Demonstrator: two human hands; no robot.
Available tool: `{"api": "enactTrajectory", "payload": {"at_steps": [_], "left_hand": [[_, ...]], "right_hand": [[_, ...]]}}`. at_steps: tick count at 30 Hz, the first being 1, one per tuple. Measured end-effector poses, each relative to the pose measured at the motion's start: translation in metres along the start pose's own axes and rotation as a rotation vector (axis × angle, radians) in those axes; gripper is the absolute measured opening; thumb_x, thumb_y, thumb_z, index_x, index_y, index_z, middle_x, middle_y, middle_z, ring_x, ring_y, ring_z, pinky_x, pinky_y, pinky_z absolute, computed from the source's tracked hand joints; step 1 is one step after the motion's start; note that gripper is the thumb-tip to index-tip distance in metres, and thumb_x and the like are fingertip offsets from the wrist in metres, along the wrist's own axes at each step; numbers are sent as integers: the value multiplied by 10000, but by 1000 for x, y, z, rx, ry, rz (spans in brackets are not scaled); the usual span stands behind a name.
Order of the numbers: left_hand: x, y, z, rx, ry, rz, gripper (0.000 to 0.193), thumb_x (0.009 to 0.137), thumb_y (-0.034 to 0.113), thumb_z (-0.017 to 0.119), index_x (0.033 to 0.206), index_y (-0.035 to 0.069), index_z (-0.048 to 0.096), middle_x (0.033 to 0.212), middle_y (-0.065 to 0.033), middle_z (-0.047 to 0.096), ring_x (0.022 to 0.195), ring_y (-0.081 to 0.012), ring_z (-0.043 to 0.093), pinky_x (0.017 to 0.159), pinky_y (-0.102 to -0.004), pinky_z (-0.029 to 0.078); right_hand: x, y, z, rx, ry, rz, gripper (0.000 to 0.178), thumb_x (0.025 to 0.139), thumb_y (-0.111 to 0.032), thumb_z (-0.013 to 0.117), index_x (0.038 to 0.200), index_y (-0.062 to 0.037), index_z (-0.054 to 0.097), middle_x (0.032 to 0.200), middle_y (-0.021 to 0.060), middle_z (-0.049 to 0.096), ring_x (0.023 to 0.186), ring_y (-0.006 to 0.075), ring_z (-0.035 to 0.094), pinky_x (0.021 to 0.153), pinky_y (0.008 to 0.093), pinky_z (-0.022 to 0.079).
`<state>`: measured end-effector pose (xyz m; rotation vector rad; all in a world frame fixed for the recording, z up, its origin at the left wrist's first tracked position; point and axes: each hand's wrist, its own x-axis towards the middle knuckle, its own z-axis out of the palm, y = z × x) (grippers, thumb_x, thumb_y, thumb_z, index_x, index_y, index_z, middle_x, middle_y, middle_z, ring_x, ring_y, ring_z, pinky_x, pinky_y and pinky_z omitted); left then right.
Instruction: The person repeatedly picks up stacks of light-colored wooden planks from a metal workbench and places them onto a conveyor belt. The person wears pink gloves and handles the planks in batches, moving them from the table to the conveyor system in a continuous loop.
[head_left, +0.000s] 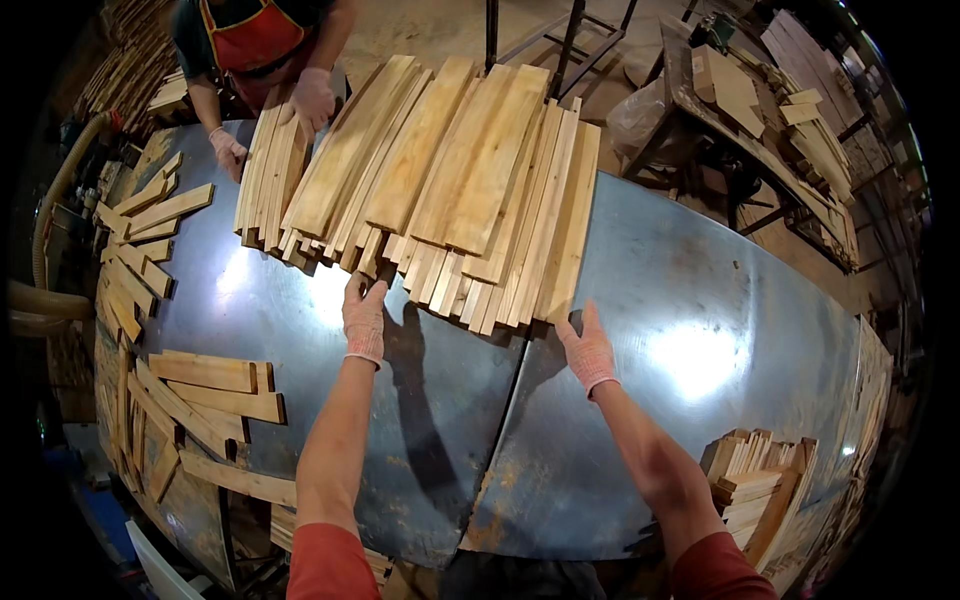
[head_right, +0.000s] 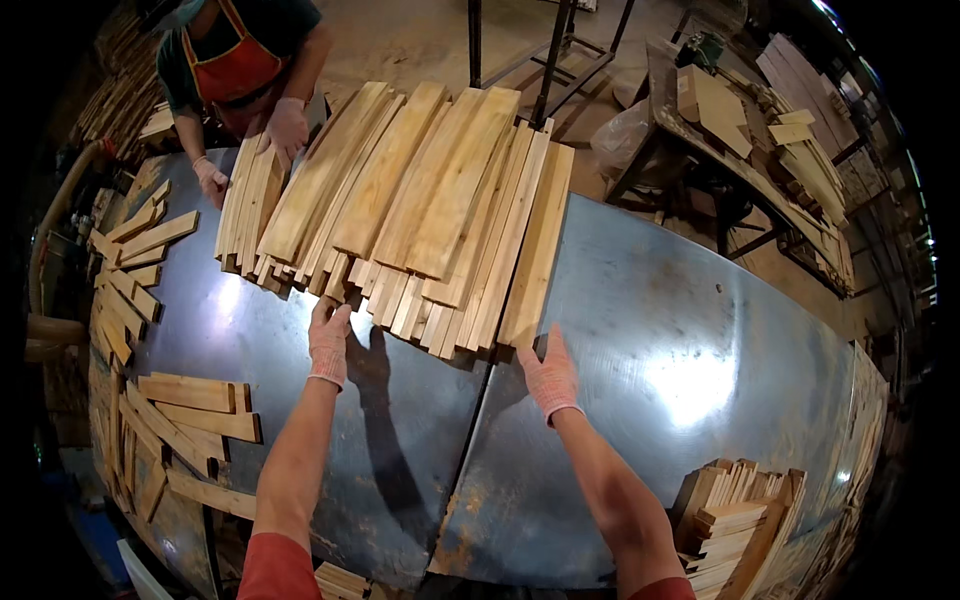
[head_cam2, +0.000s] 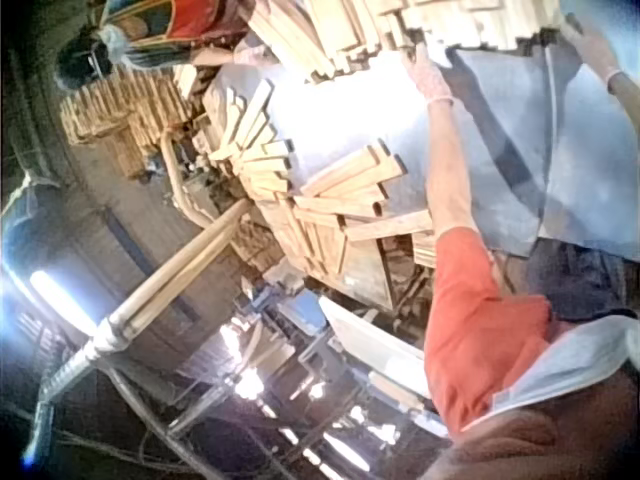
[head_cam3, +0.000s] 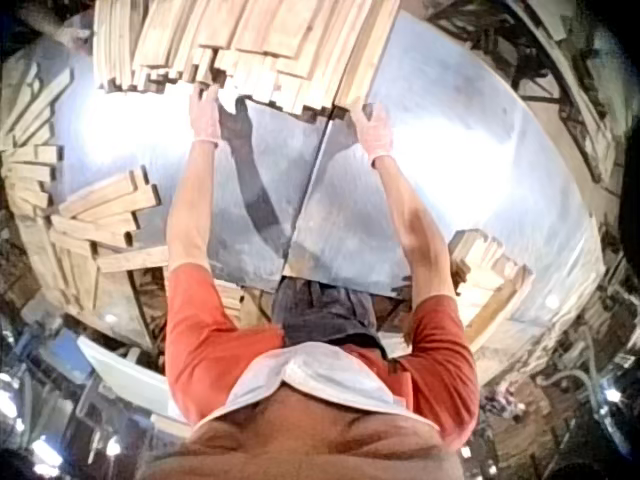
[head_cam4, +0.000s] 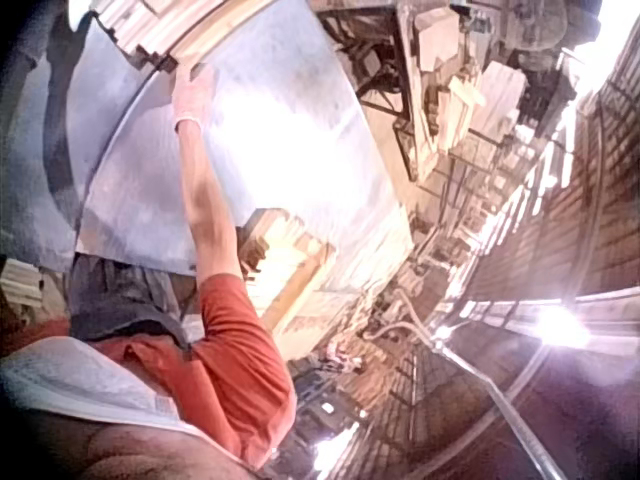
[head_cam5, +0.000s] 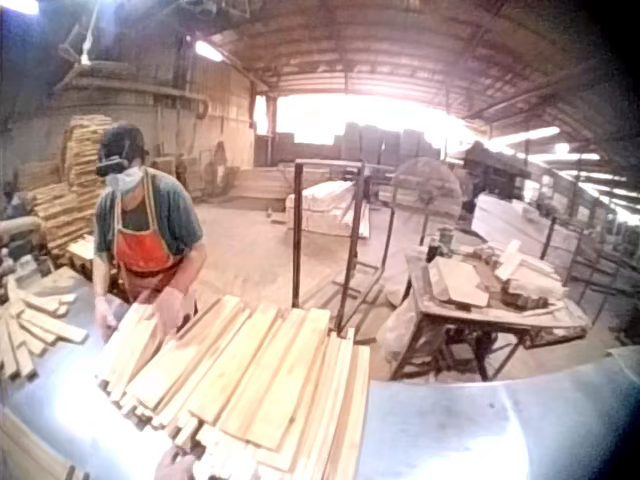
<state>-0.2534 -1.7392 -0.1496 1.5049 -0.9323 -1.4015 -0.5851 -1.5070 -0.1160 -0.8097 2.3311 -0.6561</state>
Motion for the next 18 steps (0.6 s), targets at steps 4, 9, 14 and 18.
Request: {"api": "enactTrajectory", "payload": {"at_steps": [4,9,14,18], "left_hand": [[11,6,17,145,18,57,690,965,174,773,1569,-18,501,1322,-128,683,1104,-243,625,994,-361,504],[27,-2,11,197,106,83,483,980,224,743,1369,-45,646,1186,-170,726,1017,-253,678,928,-398,543],[-34,43,28,637,-187,-4,458,958,278,782,1260,-52,684,1097,-149,725,875,-217,692,835,-388,574],[-28,38,22,609,-165,197,537,912,331,819,1251,-56,666,1052,-125,693,936,-208,650,897,-371,549]], "right_hand": [[26,-3,35,7,158,-88,877,988,-459,701,1660,2,377,1582,286,547,1444,443,542,1210,437,425],[48,-20,55,445,232,200,778,989,-283,733,1623,32,411,1460,215,665,1278,350,660,1111,403,494],[75,-17,11,290,171,21,506,986,-345,706,1375,-28,648,1210,248,735,1071,396,686,945,436,548],[91,-10,-25,197,-35,30,449,1009,-441,650,1212,-42,682,1177,273,695,1054,440,662,916,485,541]]}}
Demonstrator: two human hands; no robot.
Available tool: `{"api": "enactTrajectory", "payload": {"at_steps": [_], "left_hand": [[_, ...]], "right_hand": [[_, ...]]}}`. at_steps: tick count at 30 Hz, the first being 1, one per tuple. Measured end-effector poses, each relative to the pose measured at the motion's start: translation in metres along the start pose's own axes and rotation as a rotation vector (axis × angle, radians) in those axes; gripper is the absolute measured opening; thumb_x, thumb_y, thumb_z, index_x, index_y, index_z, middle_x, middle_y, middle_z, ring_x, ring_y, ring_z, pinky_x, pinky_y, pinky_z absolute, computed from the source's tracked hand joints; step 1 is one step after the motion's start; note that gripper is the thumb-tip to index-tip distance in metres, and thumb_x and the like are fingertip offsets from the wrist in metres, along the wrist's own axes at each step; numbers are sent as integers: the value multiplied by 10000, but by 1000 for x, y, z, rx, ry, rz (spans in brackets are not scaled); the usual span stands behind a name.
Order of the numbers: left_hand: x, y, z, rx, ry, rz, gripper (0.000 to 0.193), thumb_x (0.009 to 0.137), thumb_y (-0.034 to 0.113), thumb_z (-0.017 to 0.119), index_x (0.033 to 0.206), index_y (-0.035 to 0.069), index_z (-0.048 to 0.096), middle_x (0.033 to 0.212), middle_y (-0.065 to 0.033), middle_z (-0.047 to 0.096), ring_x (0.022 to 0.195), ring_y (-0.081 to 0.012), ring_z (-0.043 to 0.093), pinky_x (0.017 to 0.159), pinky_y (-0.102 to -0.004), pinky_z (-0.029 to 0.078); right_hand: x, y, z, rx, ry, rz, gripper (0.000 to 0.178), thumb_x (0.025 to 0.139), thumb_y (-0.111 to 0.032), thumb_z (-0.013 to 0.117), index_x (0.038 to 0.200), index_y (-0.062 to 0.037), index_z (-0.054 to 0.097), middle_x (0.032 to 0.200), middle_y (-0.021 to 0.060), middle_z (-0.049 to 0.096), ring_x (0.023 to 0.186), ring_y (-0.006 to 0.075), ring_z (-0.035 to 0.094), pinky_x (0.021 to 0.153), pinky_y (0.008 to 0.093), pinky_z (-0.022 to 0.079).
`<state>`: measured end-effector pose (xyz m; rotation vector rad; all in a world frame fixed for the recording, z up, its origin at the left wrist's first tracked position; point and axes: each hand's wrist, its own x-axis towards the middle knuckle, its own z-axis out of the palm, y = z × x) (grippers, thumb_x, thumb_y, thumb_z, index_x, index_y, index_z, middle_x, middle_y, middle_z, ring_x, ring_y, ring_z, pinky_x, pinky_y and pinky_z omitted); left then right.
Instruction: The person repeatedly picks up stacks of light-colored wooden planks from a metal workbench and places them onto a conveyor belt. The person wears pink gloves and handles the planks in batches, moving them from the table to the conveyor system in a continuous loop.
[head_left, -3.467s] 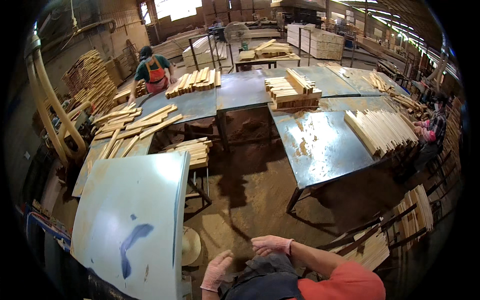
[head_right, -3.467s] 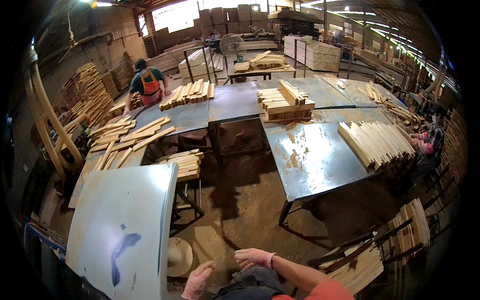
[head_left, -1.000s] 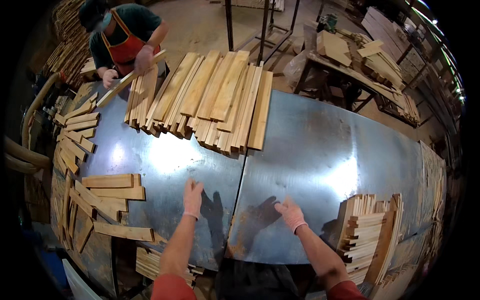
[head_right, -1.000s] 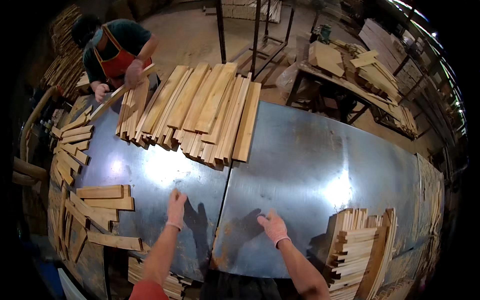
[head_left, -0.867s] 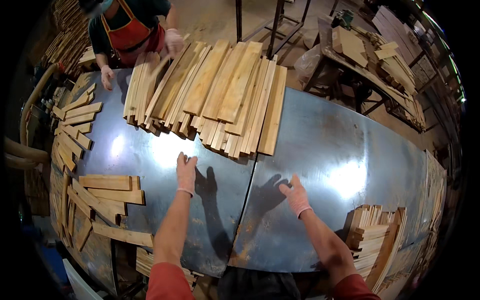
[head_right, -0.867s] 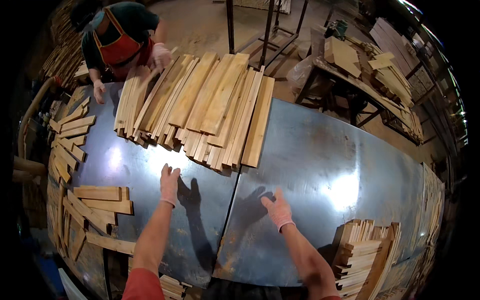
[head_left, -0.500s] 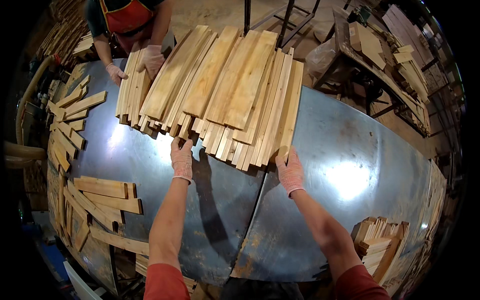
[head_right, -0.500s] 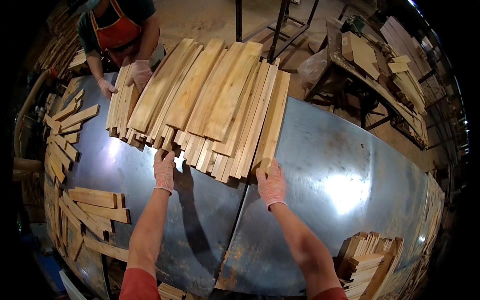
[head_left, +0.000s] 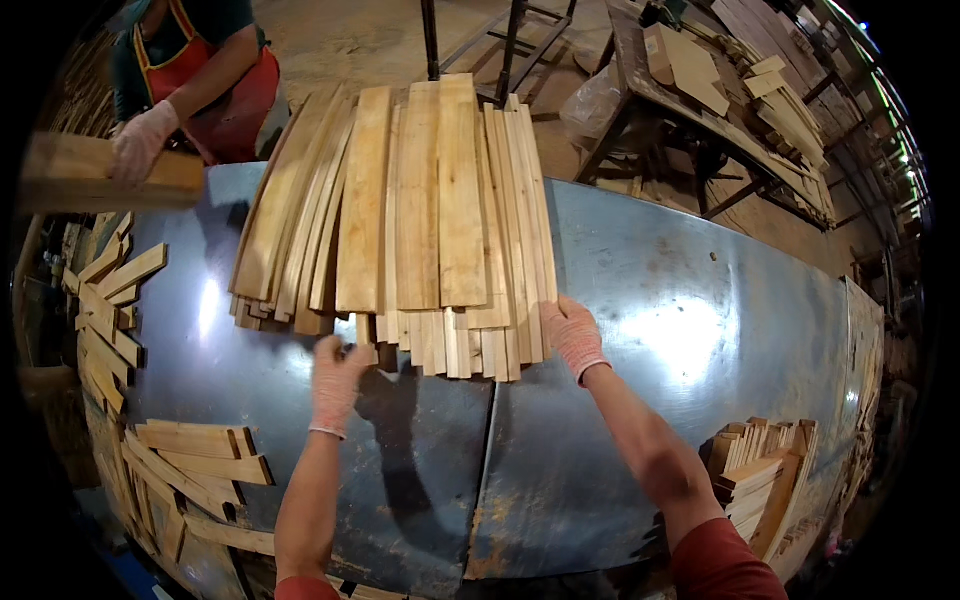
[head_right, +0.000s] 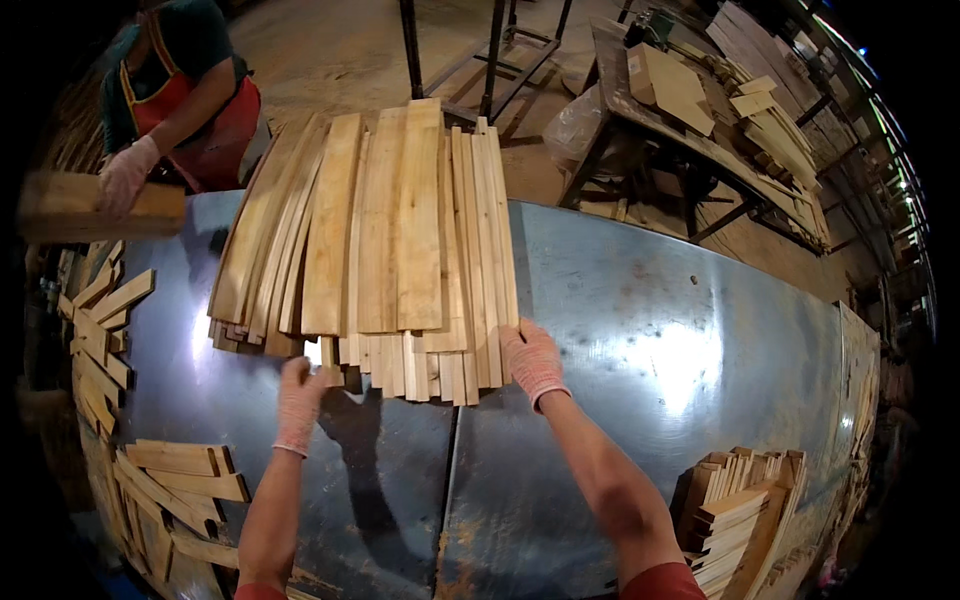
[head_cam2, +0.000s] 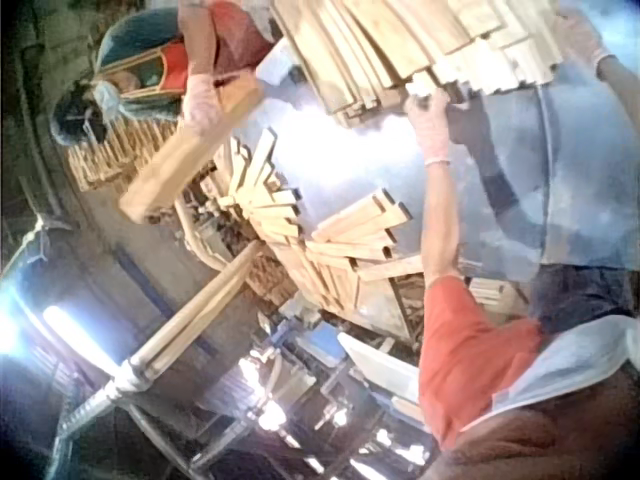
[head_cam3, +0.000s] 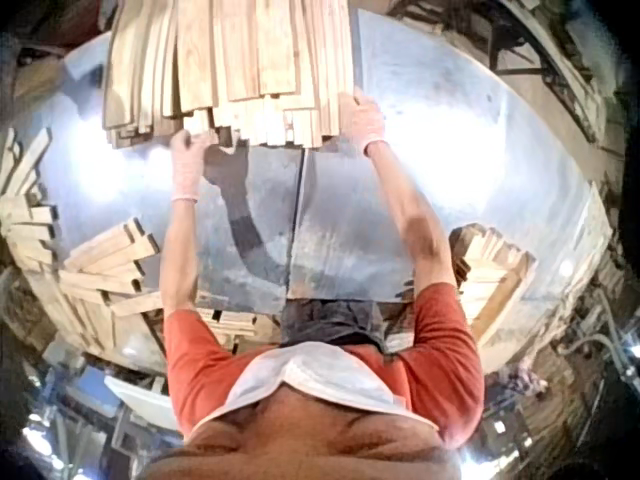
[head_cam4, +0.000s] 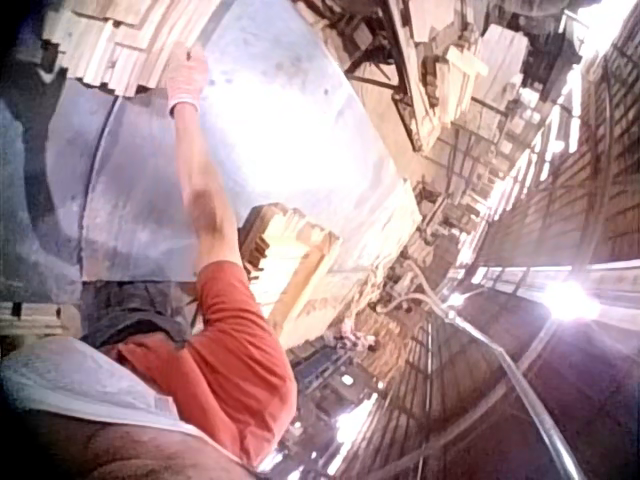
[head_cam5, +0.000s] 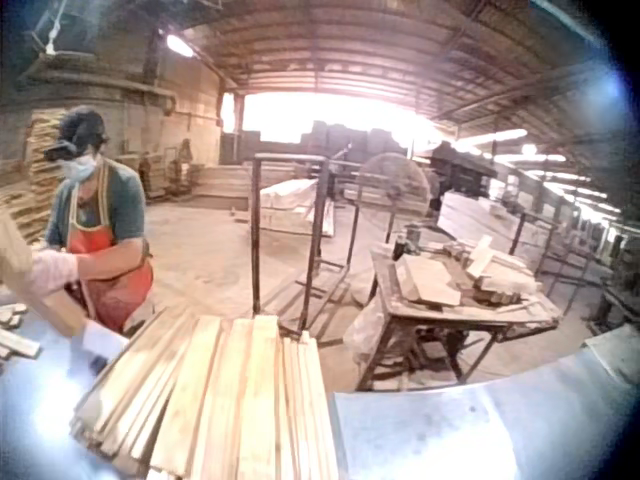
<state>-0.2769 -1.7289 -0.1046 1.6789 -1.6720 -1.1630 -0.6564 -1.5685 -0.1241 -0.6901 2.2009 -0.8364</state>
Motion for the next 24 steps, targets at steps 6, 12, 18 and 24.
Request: {"api": "enactTrajectory", "payload": {"at_steps": [6,12,18,24], "left_hand": [[82,59,30,126,-59,49,586,920,346,805,1323,-50,653,1197,-137,745,1079,-224,706,963,-380,552],[132,77,63,67,-161,6,571,838,287,926,1221,-44,662,1132,-146,761,970,-234,719,868,-361,581],[113,88,76,214,-129,-5,518,859,236,878,1225,-57,657,1137,-157,769,986,-231,733,878,-373,590],[40,56,72,117,-162,72,563,833,248,878,1242,-61,646,1142,-180,771,1004,-263,745,902,-389,590]], "right_hand": [[33,-11,3,0,41,15,745,1007,-553,632,1491,7,550,1445,298,618,1333,450,585,1142,482,464],[43,-31,8,84,-48,-17,953,942,-582,727,1608,35,436,1552,296,539,1462,423,500,1229,469,407],[44,-24,11,28,54,11,964,950,-593,717,1610,47,426,1559,294,531,1506,419,448,1253,465,386],[-7,15,-6,-14,31,-1,904,938,-559,727,1567,40,476,1511,293,569,1449,426,501,1222,478,416]]}}
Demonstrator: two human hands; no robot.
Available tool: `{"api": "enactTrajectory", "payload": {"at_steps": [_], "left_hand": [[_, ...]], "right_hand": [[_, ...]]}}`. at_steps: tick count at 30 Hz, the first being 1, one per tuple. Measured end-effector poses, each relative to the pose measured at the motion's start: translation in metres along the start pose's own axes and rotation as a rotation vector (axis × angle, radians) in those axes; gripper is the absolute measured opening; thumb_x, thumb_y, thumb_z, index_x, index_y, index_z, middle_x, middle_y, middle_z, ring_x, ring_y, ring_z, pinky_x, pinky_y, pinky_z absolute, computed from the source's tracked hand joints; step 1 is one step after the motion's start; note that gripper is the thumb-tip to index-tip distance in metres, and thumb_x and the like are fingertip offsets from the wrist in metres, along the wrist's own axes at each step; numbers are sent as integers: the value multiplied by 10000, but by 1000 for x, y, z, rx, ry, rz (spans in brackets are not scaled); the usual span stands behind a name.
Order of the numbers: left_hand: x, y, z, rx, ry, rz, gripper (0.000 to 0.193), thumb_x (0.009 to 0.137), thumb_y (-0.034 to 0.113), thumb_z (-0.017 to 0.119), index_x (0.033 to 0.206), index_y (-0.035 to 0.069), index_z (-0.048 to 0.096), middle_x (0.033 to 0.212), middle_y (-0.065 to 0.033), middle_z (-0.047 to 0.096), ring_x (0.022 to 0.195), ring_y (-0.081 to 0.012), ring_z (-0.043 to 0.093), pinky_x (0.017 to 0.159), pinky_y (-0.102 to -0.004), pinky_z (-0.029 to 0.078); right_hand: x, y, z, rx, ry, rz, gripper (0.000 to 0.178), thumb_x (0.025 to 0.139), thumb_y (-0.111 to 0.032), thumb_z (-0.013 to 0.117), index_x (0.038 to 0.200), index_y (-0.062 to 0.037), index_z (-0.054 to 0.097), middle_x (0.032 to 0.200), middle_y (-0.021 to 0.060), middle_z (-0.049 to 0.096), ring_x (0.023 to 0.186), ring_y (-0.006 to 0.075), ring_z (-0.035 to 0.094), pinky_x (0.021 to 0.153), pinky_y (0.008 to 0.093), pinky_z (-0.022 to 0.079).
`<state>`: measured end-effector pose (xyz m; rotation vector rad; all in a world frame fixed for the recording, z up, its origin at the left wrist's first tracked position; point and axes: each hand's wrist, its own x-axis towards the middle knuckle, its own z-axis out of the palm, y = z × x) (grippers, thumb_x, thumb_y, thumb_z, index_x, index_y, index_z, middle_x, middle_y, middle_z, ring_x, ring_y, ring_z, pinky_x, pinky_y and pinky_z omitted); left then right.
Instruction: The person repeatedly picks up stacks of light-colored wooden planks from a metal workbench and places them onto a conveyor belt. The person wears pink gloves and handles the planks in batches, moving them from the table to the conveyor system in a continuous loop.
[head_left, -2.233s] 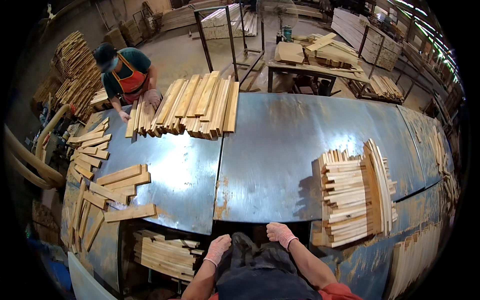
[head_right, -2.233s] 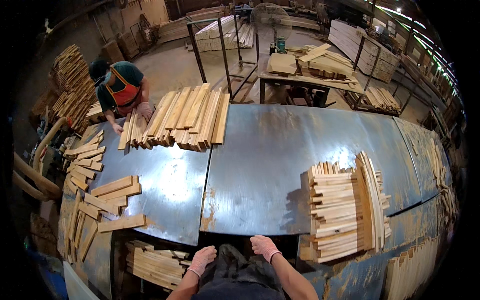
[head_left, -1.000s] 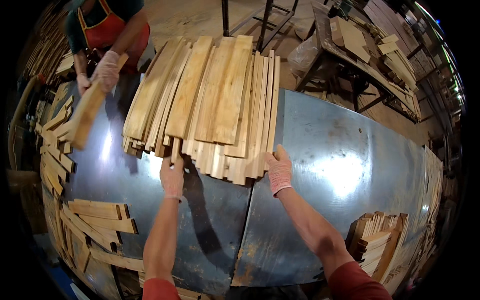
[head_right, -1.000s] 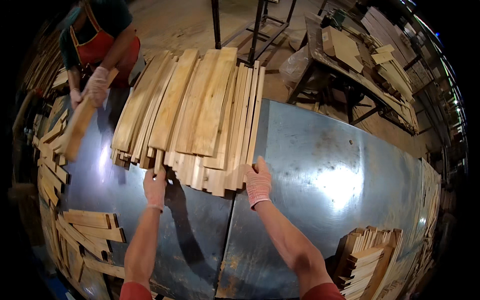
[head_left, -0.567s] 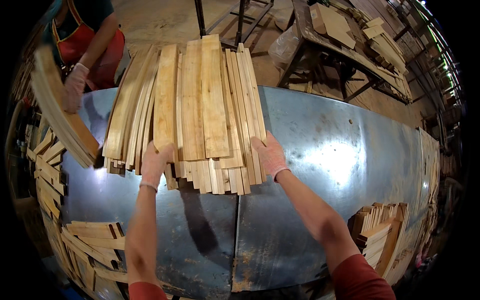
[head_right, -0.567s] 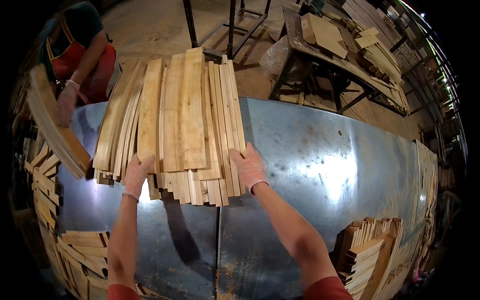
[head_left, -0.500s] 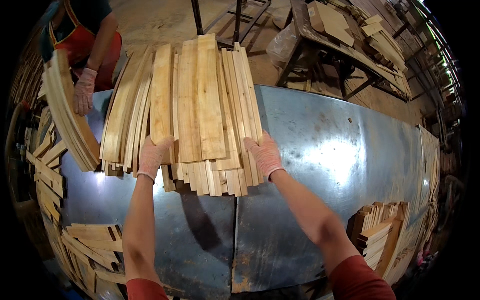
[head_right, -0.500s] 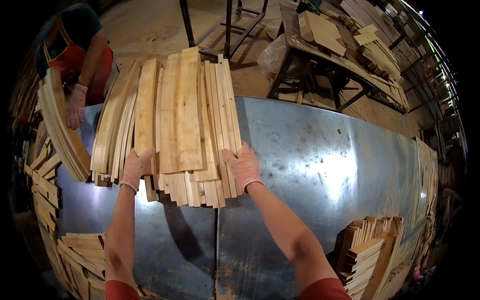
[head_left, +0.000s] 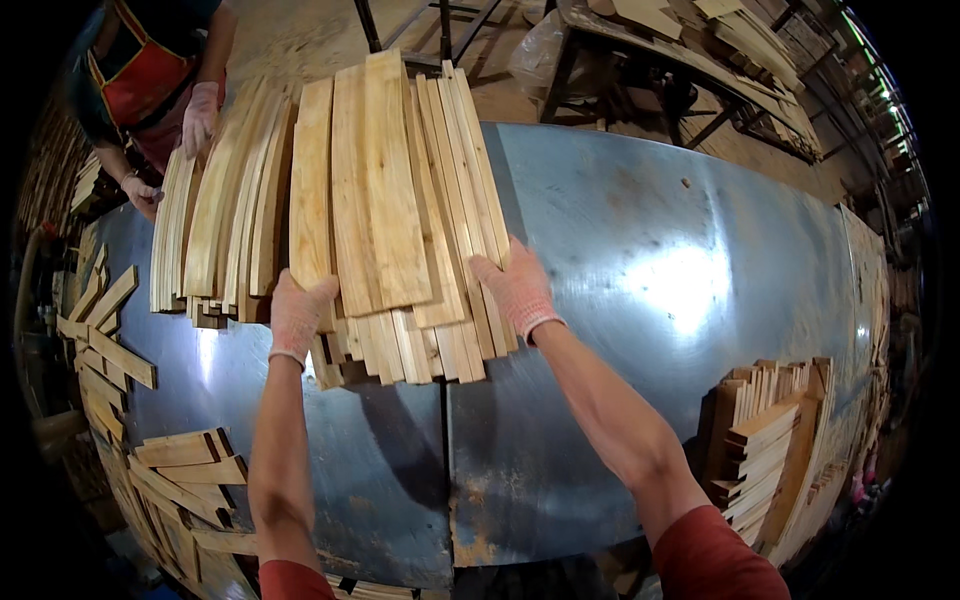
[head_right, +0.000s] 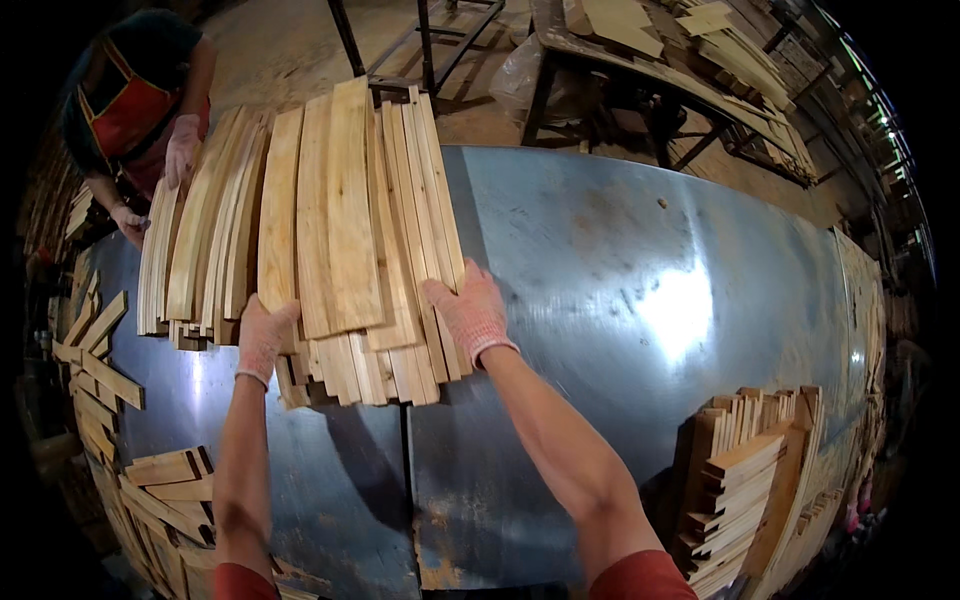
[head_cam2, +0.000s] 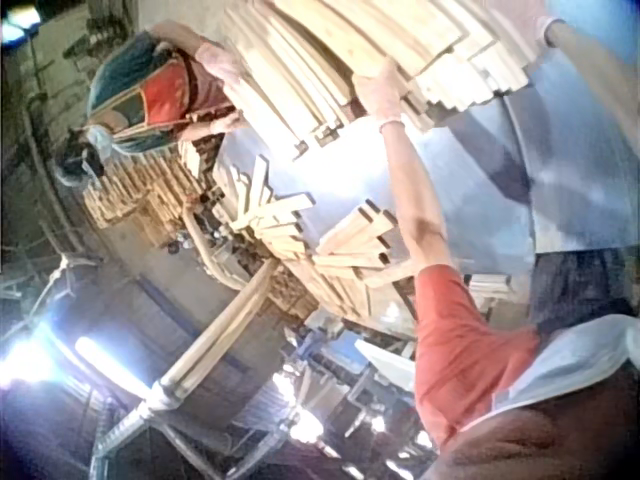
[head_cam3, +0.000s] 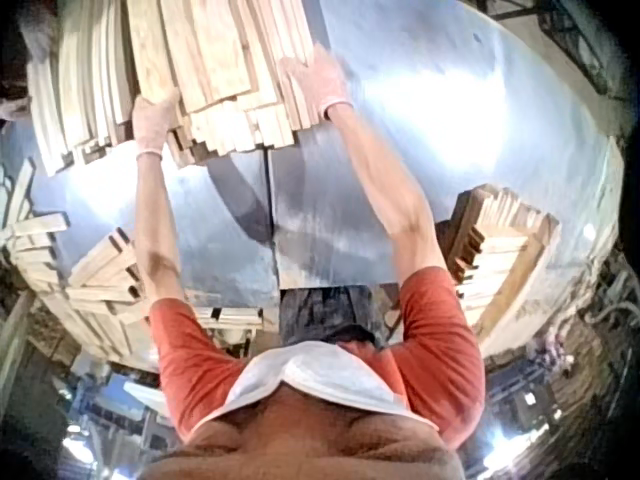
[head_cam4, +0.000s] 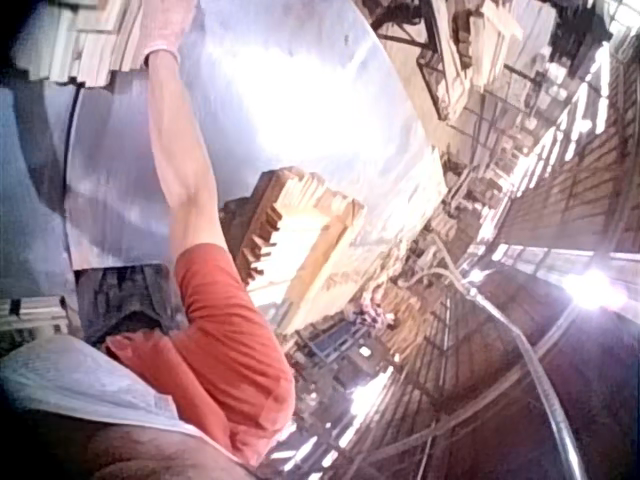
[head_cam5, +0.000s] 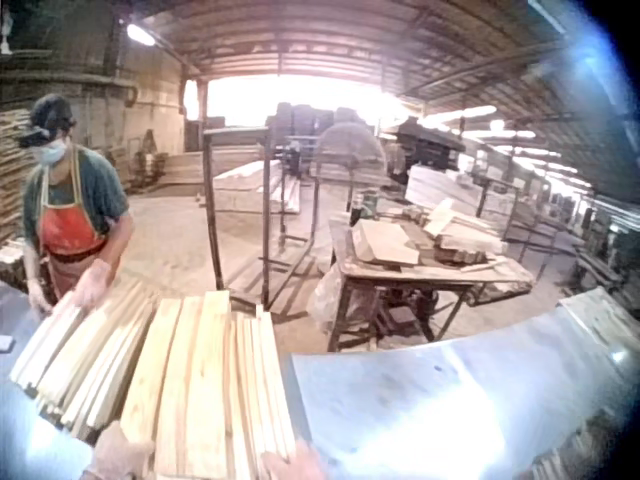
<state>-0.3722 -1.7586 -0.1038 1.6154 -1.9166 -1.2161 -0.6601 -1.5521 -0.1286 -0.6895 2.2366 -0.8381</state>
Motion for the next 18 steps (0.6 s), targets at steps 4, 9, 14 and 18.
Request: {"api": "enactTrajectory", "payload": {"at_steps": [4,9,14,18], "left_hand": [[-84,9,14,146,-48,-97,654,801,315,865,1283,-49,615,1130,-217,767,1041,-323,764,914,-424,603],[-235,19,34,237,-83,-192,732,765,367,883,1326,-4,593,1148,-234,764,1039,-386,766,910,-454,612],[-387,0,58,264,-156,-242,879,731,394,910,1438,31,533,1177,-216,767,1094,-388,752,962,-461,594],[-500,-32,83,254,-199,-261,993,704,401,936,1510,50,474,1224,-207,757,1149,-378,736,1010,-458,575]], "right_hand": [[-76,53,-28,71,-38,-18,730,919,-489,734,1457,-17,588,1362,255,666,1334,424,582,1159,493,456],[-217,110,-67,54,56,98,626,897,-456,744,1399,-96,644,1271,216,706,1242,403,630,1099,494,494],[-349,188,-94,128,90,293,639,867,-442,784,1396,-106,656,1296,206,707,1242,373,650,1082,475,513],[-445,254,-113,279,101,374,650,865,-423,799,1405,-91,651,1323,205,707,1215,380,679,1052,453,541]]}}
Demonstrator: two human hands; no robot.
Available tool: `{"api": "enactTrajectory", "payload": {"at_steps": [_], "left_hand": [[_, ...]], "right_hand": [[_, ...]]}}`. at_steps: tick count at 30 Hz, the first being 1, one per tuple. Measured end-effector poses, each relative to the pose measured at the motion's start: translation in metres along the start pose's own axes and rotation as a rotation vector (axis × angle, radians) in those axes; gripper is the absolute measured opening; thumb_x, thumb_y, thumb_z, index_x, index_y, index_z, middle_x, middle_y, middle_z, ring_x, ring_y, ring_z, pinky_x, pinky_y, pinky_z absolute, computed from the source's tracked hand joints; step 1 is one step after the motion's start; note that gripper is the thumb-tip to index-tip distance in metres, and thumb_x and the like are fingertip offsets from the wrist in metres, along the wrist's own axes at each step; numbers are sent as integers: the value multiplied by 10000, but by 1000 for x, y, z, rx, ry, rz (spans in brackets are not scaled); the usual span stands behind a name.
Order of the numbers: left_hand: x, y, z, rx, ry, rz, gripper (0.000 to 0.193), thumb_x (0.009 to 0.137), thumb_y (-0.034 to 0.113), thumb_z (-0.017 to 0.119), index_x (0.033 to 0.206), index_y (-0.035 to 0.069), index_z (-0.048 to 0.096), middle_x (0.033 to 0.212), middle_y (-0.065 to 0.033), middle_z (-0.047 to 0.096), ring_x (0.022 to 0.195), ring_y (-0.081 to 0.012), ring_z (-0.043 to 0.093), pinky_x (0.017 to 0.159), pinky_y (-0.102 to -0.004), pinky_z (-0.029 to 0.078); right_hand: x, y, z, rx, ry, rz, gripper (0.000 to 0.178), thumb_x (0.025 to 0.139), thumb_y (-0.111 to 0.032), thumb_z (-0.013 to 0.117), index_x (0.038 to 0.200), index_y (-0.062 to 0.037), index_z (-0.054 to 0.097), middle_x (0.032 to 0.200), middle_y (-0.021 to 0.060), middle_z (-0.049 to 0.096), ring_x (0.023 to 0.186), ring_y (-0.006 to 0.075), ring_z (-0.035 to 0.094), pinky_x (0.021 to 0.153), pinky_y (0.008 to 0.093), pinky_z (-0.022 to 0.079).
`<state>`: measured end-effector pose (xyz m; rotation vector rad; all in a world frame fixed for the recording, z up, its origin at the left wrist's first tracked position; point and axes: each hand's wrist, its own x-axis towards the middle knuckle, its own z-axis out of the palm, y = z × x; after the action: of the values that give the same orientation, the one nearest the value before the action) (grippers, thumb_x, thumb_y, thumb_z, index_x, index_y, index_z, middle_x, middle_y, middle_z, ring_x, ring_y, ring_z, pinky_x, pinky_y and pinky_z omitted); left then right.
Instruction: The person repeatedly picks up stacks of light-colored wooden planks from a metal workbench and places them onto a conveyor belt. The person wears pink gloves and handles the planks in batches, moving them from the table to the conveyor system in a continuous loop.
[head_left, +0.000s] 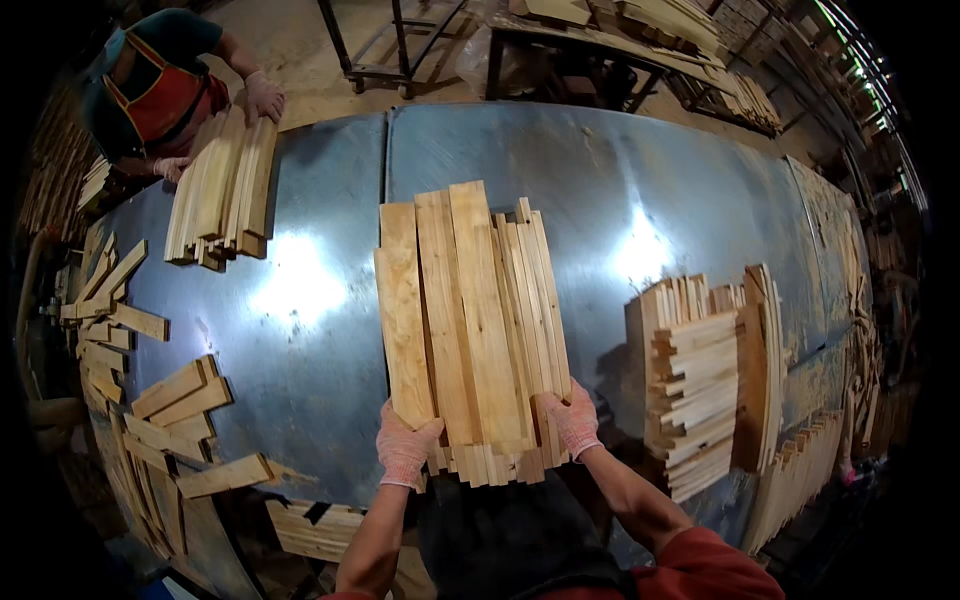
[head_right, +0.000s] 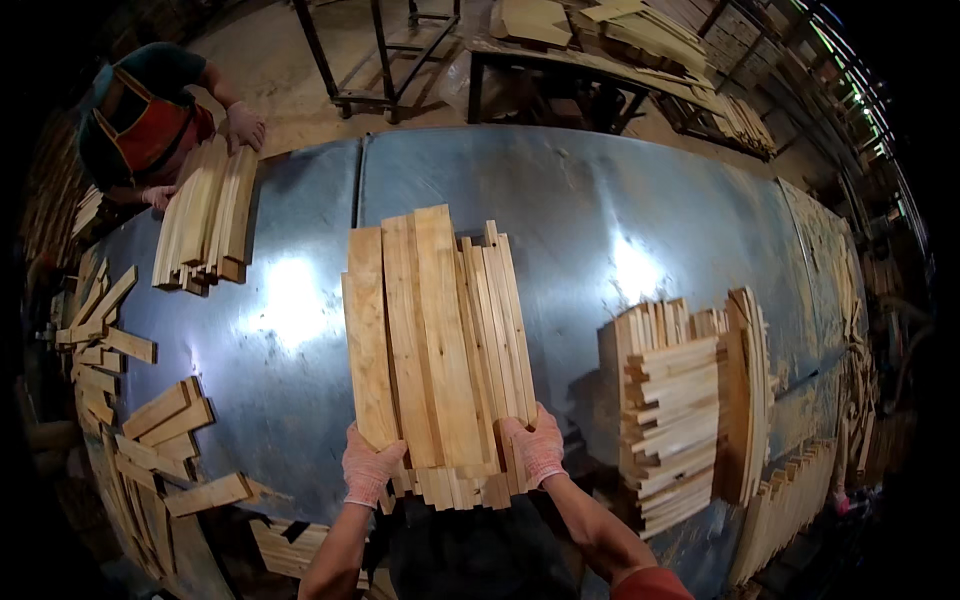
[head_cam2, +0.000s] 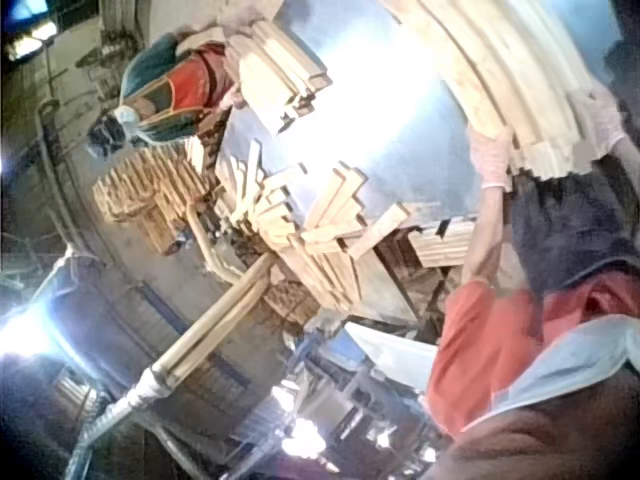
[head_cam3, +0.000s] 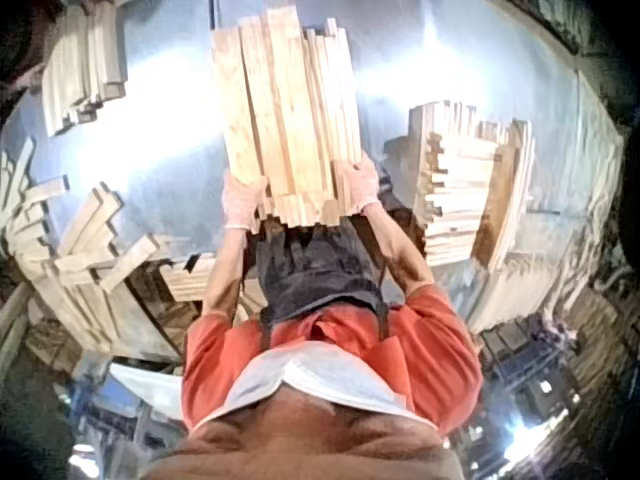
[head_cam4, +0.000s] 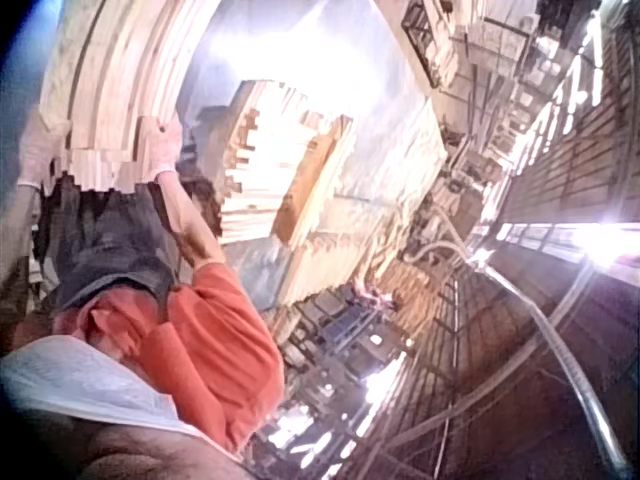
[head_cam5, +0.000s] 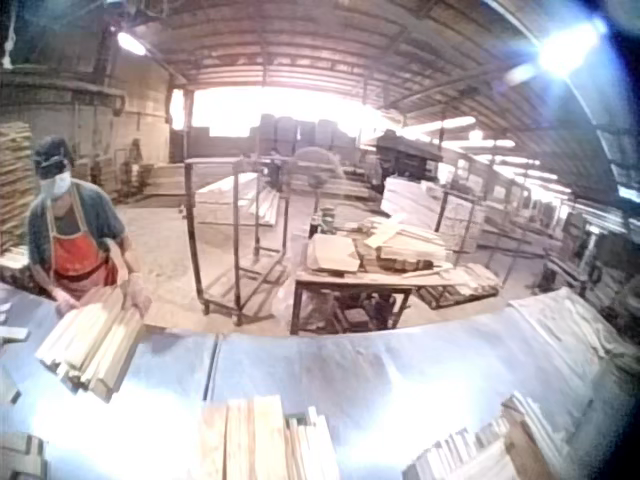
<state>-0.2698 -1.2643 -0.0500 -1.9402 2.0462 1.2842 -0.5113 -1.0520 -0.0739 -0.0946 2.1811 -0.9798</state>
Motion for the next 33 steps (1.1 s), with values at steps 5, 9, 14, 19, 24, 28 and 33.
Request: {"api": "enactTrajectory", "payload": {"at_steps": [5,9,14,19,24,28,33], "left_hand": [[-84,-40,30,-2,-12,49,1017,704,402,950,1524,48,463,1295,-212,731,1175,-378,722,1021,-446,574],[-104,-44,22,208,118,225,983,717,426,932,1501,39,483,1309,-225,712,1180,-391,702,1017,-460,568],[-157,-14,66,354,278,701,837,815,334,836,1525,13,531,1423,-234,643,1283,-417,609,1154,-505,440],[-164,1,120,335,90,541,795,857,310,808,1539,22,518,1473,-250,613,1354,-434,567,1131,-503,470],[-187,24,93,245,-77,397,929,845,367,852,1601,13,445,1565,-262,507,1481,-429,462,1218,-456,429],[-190,32,106,385,21,338,980,813,328,885,1615,4,423,1599,-265,449,1505,-430,432,1243,-448,412],[-162,-3,102,-82,-114,401,935,814,184,844,1624,-9,418,1570,-220,493,1427,-362,508,1166,-404,466]], "right_hand": [[-60,101,-35,-73,8,-22,731,874,-432,794,1470,-56,601,1398,237,666,1256,395,661,1066,444,536],[-95,93,-54,-327,32,-222,928,901,-507,746,1608,9,436,1567,282,526,1436,421,519,1209,487,414],[-128,71,-21,-802,89,-579,851,1041,-587,539,1638,6,408,1700,257,398,1592,402,346,1315,491,253],[-133,51,-5,-170,-167,-342,738,1048,-405,609,1656,-36,412,1639,254,492,1536,388,446,1250,421,371],[-134,53,-5,484,-271,-199,757,1027,-258,643,1694,-51,351,1560,221,587,1353,294,603,1126,382,472],[-131,48,-5,613,-315,-176,744,1025,-217,668,1683,-43,365,1515,197,619,1260,244,631,1026,366,530],[-115,50,-4,619,-452,-62,567,1040,-268,630,1555,-49,539,1405,179,691,1210,272,672,989,394,548]]}}
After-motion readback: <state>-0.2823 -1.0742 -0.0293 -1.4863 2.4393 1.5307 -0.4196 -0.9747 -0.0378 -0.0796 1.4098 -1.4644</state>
